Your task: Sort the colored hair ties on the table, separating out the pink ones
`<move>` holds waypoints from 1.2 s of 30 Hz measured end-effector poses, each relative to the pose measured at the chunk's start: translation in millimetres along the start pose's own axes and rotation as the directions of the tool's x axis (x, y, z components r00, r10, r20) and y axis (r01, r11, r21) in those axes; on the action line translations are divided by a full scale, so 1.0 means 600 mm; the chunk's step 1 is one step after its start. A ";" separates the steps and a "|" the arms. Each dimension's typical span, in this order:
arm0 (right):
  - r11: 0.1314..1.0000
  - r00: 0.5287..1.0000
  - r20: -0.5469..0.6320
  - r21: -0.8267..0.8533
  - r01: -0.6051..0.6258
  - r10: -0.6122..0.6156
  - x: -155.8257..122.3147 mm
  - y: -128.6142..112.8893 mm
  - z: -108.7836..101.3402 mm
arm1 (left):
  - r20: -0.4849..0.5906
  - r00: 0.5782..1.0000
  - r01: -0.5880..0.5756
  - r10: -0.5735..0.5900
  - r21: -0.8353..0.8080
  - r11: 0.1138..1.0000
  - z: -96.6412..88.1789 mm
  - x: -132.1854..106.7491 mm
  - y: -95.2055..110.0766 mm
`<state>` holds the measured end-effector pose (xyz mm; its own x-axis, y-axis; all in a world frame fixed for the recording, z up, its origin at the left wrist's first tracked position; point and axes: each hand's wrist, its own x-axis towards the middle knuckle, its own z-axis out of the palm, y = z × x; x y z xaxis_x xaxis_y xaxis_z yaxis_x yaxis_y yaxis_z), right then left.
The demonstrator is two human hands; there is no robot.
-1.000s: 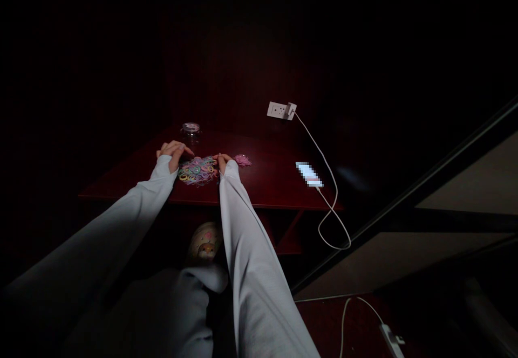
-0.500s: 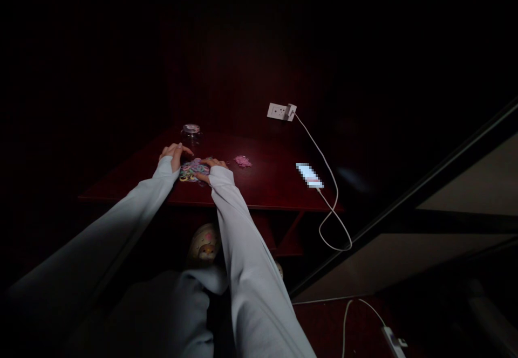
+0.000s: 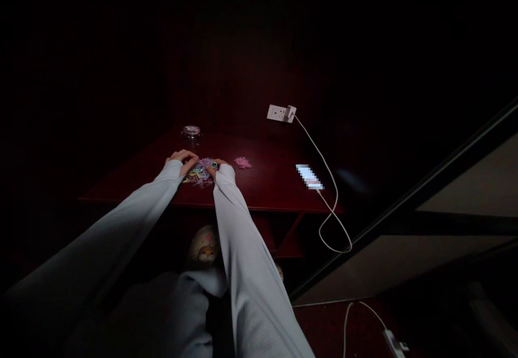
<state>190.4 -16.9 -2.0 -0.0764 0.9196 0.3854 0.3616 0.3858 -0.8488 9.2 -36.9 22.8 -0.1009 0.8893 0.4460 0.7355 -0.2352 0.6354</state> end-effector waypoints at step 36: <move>0.935 0.932 -0.286 0.333 -0.120 0.222 0.014 -0.004 -0.005 | -0.044 0.999 0.005 -0.010 -0.119 0.993 0.032 0.027 -0.060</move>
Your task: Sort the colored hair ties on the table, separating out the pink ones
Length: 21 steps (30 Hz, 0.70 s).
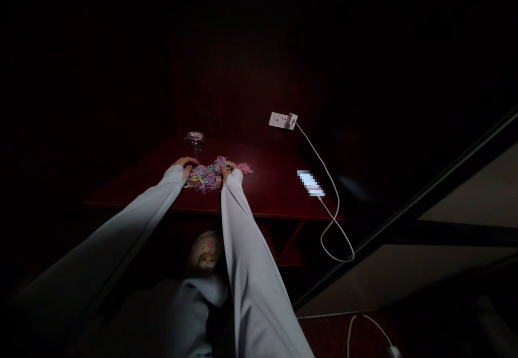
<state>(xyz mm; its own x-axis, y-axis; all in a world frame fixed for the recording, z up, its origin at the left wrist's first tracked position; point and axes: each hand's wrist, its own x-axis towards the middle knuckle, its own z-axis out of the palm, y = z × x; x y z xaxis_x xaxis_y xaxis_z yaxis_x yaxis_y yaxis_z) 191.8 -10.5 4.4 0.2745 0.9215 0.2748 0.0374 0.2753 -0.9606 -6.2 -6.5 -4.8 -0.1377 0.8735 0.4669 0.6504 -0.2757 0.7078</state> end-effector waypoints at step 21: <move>0.997 0.999 0.050 -0.072 0.014 -0.010 -0.013 -0.014 -0.001 | 0.200 0.962 -0.184 0.186 -0.027 0.982 0.013 0.002 -0.020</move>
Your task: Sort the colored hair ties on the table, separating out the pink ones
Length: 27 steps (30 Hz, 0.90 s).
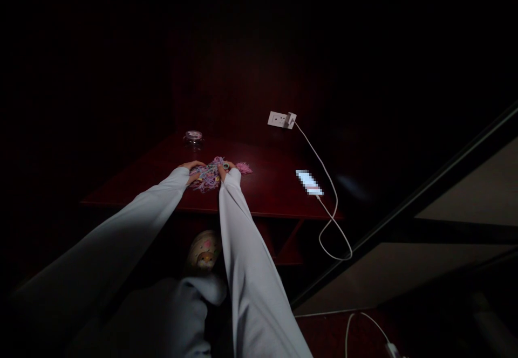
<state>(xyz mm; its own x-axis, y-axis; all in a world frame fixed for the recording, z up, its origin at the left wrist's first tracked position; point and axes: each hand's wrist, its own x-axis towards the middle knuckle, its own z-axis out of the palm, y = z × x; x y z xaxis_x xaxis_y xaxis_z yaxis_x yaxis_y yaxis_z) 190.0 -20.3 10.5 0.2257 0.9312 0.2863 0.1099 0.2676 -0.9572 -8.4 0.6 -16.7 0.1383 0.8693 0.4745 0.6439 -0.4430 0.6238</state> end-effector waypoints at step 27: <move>0.843 0.945 0.306 -0.473 0.255 -0.114 -0.012 -0.007 -0.010 | -0.164 0.967 0.091 -0.193 -0.486 0.869 0.012 0.020 0.005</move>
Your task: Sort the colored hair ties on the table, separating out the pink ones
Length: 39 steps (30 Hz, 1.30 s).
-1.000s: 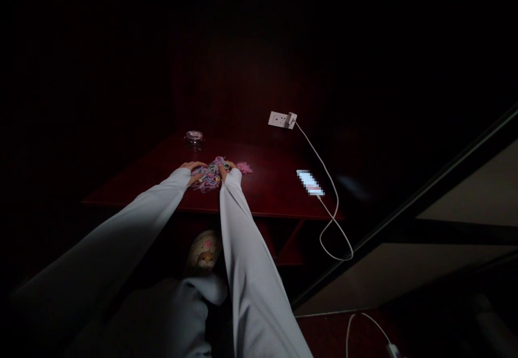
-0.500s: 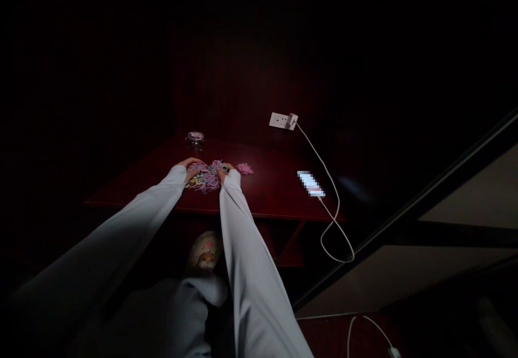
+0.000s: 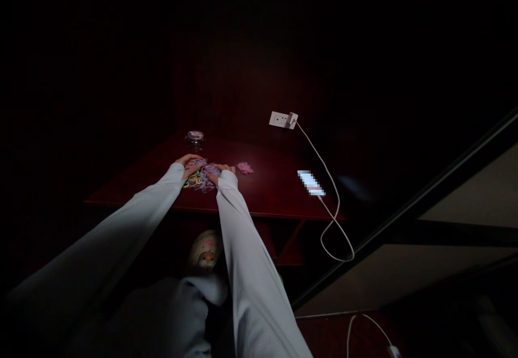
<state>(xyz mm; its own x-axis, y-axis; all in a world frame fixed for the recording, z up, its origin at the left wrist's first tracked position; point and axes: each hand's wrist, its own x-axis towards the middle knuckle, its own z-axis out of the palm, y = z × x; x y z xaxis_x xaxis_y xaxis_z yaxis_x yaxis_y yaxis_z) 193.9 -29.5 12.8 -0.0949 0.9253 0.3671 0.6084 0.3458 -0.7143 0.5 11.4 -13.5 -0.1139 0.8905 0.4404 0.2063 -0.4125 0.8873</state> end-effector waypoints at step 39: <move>0.999 0.991 -0.123 0.008 0.052 -0.051 0.007 0.003 0.006 | 0.162 0.987 -0.016 0.009 0.039 0.999 -0.003 -0.014 0.013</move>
<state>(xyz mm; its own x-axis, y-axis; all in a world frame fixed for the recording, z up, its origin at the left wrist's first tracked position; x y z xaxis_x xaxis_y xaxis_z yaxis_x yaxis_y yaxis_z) 191.9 -24.4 11.0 -0.0283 0.8804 0.4733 0.5963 0.3949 -0.6989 1.1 0.4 -9.8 0.0469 0.9060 0.4207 0.2456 -0.4187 0.8743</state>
